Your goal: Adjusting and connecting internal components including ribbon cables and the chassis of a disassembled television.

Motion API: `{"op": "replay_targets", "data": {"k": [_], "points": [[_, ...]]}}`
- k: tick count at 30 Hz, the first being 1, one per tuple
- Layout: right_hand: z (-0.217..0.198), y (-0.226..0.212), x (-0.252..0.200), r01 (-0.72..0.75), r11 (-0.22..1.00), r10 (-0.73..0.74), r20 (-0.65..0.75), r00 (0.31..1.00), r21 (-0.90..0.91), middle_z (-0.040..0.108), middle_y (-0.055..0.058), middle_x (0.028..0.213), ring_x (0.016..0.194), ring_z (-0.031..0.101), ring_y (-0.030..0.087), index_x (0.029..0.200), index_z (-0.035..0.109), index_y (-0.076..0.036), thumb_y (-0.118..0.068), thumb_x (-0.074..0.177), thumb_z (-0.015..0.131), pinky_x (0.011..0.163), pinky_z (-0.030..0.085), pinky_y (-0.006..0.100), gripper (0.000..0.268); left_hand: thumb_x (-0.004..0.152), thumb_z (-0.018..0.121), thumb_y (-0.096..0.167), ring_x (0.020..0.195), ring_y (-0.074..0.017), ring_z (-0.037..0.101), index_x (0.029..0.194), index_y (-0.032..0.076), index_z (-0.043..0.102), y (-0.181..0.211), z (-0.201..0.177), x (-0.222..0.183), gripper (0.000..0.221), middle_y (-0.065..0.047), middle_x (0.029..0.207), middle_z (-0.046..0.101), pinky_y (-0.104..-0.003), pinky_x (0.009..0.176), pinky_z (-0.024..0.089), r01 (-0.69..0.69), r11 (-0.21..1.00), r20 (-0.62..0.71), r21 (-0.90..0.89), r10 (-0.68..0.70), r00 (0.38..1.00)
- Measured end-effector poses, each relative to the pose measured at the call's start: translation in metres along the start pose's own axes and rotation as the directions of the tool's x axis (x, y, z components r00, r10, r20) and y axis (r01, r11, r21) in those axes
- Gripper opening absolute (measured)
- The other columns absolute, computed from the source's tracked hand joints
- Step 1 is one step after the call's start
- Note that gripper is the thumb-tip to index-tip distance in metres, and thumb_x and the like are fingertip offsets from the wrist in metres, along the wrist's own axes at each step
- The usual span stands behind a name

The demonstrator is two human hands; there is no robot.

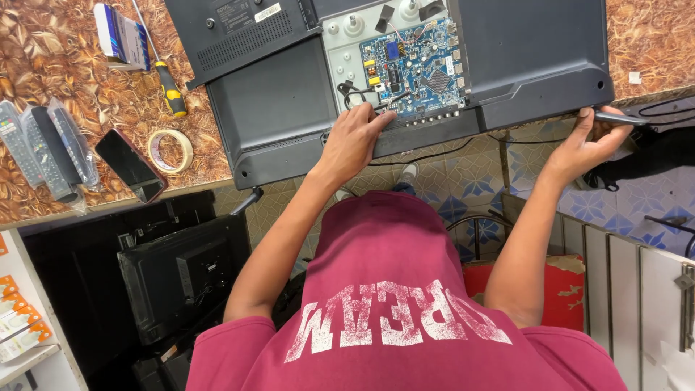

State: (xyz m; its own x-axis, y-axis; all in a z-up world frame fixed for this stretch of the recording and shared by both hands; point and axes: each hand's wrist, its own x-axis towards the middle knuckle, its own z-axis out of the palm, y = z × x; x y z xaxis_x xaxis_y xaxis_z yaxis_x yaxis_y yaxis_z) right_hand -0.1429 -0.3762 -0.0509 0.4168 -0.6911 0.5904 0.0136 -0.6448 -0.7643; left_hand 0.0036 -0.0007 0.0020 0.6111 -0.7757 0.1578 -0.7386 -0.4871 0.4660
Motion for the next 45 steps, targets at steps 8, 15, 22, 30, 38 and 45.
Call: {"op": "replay_targets", "data": {"k": [8, 15, 22, 30, 38, 45], "points": [[0.0, 0.0, 0.002, 0.006, 0.999, -0.006, -0.02, 1.0, -0.031, 0.066, 0.016, 0.097, 0.084, 0.069, 0.025, 0.111, 0.06, -0.002, -0.01, 0.108, 0.064, 0.078, 0.058, 0.038, 0.009, 0.088, 0.075, 0.018, 0.093, -0.0297, 0.052, 0.122, 0.017, 0.067, -0.004, -0.007, 0.011, 0.036, -0.008, 0.101, 0.054, -0.042, 0.077, 0.042, -0.028, 0.981, 0.054, 0.19, 0.018, 0.998], [-0.001, -0.002, 0.002, 0.021, 0.998, -0.023, -0.028, 0.999, -0.067, 0.065, 0.014, 0.099, 0.086, 0.064, 0.026, 0.111, 0.061, -0.001, -0.005, 0.105, 0.066, 0.078, 0.056, 0.038, 0.009, 0.088, 0.061, 0.003, 0.085, -0.0285, 0.052, 0.095, 0.01, 0.058, 0.002, -0.005, 0.02, 0.01, -0.008, 0.094, 0.054, -0.04, 0.074, 0.04, -0.094, 0.968, 0.07, 0.234, 0.079, 0.994], [-0.002, -0.004, -0.001, 0.004, 0.999, -0.005, -0.012, 1.0, -0.053, 0.065, 0.016, 0.101, 0.087, 0.067, 0.027, 0.113, 0.06, -0.001, -0.012, 0.109, 0.064, 0.079, 0.058, 0.039, 0.012, 0.087, 0.059, -0.001, 0.087, -0.031, 0.052, 0.107, 0.008, 0.061, 0.004, 0.002, 0.008, 0.022, -0.01, 0.099, 0.054, -0.041, 0.073, 0.04, -0.045, 0.989, -0.051, 0.144, 0.053, 0.997], [0.004, -0.042, -0.028, 0.041, 0.951, -0.097, -0.172, 0.98, -0.307, 0.033, 0.003, 0.166, 0.158, 0.041, 0.026, 0.161, 0.034, -0.02, -0.035, 0.116, 0.069, 0.134, 0.042, 0.05, 0.059, 0.09, 0.073, 0.0, 0.097, -0.032, 0.051, 0.147, 0.009, 0.046, 0.005, 0.002, -0.006, 0.063, -0.013, 0.108, 0.053, -0.041, 0.083, 0.042, 0.003, 0.995, -0.098, 0.104, 0.008, 0.995], [0.061, -0.159, -0.025, 0.435, 0.9, -0.401, 0.395, 0.827, 0.001, 0.062, 0.021, 0.125, 0.122, 0.056, 0.04, 0.121, 0.065, 0.007, -0.023, 0.114, 0.06, 0.107, 0.042, 0.055, 0.031, 0.078, 0.091, 0.041, 0.124, -0.036, 0.049, 0.145, 0.011, 0.05, 0.0, -0.068, -0.086, 0.084, -0.016, 0.131, 0.053, -0.05, 0.109, 0.036, 0.186, 0.977, -0.12, 0.106, -0.173, 0.978], [0.079, -0.139, -0.024, 0.482, 0.874, -0.393, 0.67, 0.63, 0.06, 0.062, 0.016, 0.127, 0.126, 0.056, 0.039, 0.115, 0.075, -0.001, -0.008, 0.106, 0.083, 0.106, 0.035, 0.052, 0.014, 0.063, 0.096, 0.029, 0.139, -0.0442, 0.043, 0.15, 0.005, 0.042, -0.056, -0.07, -0.151, 0.105, -0.025, 0.145, 0.049, -0.056, 0.121, 0.027, 0.373, 0.886, 0.03, 0.277, -0.396, 0.918]]}}
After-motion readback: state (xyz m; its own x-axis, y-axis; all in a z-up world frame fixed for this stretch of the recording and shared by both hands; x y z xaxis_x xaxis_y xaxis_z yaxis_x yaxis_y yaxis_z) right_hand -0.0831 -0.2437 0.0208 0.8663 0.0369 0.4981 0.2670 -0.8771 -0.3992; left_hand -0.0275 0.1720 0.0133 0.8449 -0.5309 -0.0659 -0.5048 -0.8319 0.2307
